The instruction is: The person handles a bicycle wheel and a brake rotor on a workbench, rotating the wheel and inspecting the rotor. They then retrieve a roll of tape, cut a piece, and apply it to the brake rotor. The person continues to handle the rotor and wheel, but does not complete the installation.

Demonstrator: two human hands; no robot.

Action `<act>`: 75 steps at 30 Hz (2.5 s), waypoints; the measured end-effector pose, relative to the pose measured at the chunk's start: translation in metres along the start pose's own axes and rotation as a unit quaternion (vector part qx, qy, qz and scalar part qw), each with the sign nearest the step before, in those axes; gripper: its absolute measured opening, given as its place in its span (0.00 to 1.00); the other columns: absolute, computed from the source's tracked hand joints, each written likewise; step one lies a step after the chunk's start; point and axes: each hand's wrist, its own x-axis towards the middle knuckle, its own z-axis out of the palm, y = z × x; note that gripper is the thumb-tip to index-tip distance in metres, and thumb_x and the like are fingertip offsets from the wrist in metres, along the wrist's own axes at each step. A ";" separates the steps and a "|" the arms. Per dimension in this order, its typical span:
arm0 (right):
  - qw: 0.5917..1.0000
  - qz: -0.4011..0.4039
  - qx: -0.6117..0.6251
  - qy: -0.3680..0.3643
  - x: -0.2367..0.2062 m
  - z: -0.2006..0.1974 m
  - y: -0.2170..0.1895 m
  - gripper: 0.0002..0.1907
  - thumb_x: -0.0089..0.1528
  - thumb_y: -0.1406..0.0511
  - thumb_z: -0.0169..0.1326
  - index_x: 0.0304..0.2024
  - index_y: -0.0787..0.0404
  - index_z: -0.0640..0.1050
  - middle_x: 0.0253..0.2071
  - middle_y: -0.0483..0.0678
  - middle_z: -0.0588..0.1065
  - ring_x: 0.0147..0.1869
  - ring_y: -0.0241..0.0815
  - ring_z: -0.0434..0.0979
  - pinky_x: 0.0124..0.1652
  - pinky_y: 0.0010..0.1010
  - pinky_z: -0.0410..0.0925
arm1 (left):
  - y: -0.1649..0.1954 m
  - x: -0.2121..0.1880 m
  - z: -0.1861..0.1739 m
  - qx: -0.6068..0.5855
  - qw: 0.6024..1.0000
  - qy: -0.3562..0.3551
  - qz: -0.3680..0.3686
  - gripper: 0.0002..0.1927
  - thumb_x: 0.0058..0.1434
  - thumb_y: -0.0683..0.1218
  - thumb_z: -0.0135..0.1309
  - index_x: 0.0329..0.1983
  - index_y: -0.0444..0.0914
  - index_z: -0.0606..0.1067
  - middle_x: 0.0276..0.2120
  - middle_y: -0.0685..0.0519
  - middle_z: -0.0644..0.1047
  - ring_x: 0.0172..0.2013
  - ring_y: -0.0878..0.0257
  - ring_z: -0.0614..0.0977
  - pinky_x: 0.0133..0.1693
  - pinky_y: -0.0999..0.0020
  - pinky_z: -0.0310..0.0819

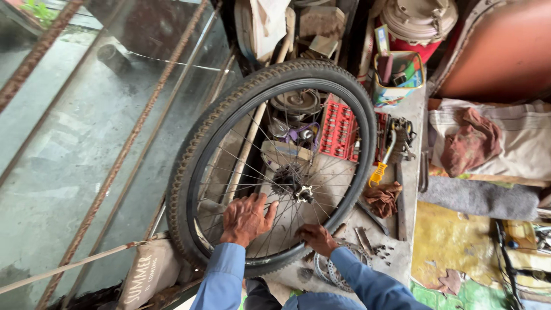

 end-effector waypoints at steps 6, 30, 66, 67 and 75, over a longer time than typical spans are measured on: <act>0.991 0.048 0.117 0.045 0.003 -0.010 -0.016 0.12 0.68 0.69 0.48 0.41 0.62 0.83 0.36 0.47 0.82 0.30 0.34 0.75 0.30 0.28 0.72 | -0.003 0.001 0.002 -0.015 1.000 0.004 0.008 0.23 0.68 0.62 0.44 0.44 0.41 0.78 0.36 0.48 0.82 0.31 0.50 0.84 0.32 0.50 0.78; 0.984 0.053 0.145 0.089 -0.001 -0.002 -0.027 0.11 0.67 0.68 0.51 0.45 0.57 0.85 0.37 0.43 0.83 0.30 0.29 0.75 0.31 0.24 0.74 | -0.001 0.000 0.003 -0.018 1.000 -0.002 -0.003 0.22 0.67 0.60 0.44 0.42 0.40 0.78 0.35 0.49 0.82 0.28 0.53 0.84 0.29 0.54 0.78; 0.970 -0.020 0.217 0.105 -0.004 0.002 -0.011 0.11 0.69 0.68 0.49 0.46 0.61 0.83 0.43 0.49 0.83 0.28 0.33 0.73 0.28 0.27 0.71 | -0.001 0.001 0.006 -0.007 1.000 0.008 0.001 0.23 0.67 0.61 0.45 0.42 0.39 0.79 0.35 0.48 0.82 0.31 0.50 0.84 0.32 0.51 0.78; 0.976 -0.036 0.188 0.103 -0.003 0.002 -0.009 0.12 0.69 0.69 0.48 0.48 0.61 0.83 0.43 0.50 0.82 0.29 0.33 0.75 0.30 0.28 0.73 | -0.001 0.001 0.006 -0.008 1.000 0.012 0.002 0.23 0.67 0.61 0.45 0.41 0.39 0.79 0.35 0.48 0.83 0.31 0.50 0.84 0.33 0.51 0.78; 0.934 0.048 0.173 0.310 -0.022 -0.015 -0.001 0.15 0.66 0.72 0.49 0.49 0.59 0.84 0.42 0.48 0.85 0.30 0.36 0.79 0.29 0.31 0.75 | -0.002 0.002 0.006 -0.009 0.999 -0.038 -0.023 0.25 0.68 0.63 0.42 0.45 0.40 0.78 0.39 0.49 0.83 0.32 0.52 0.85 0.34 0.53 0.79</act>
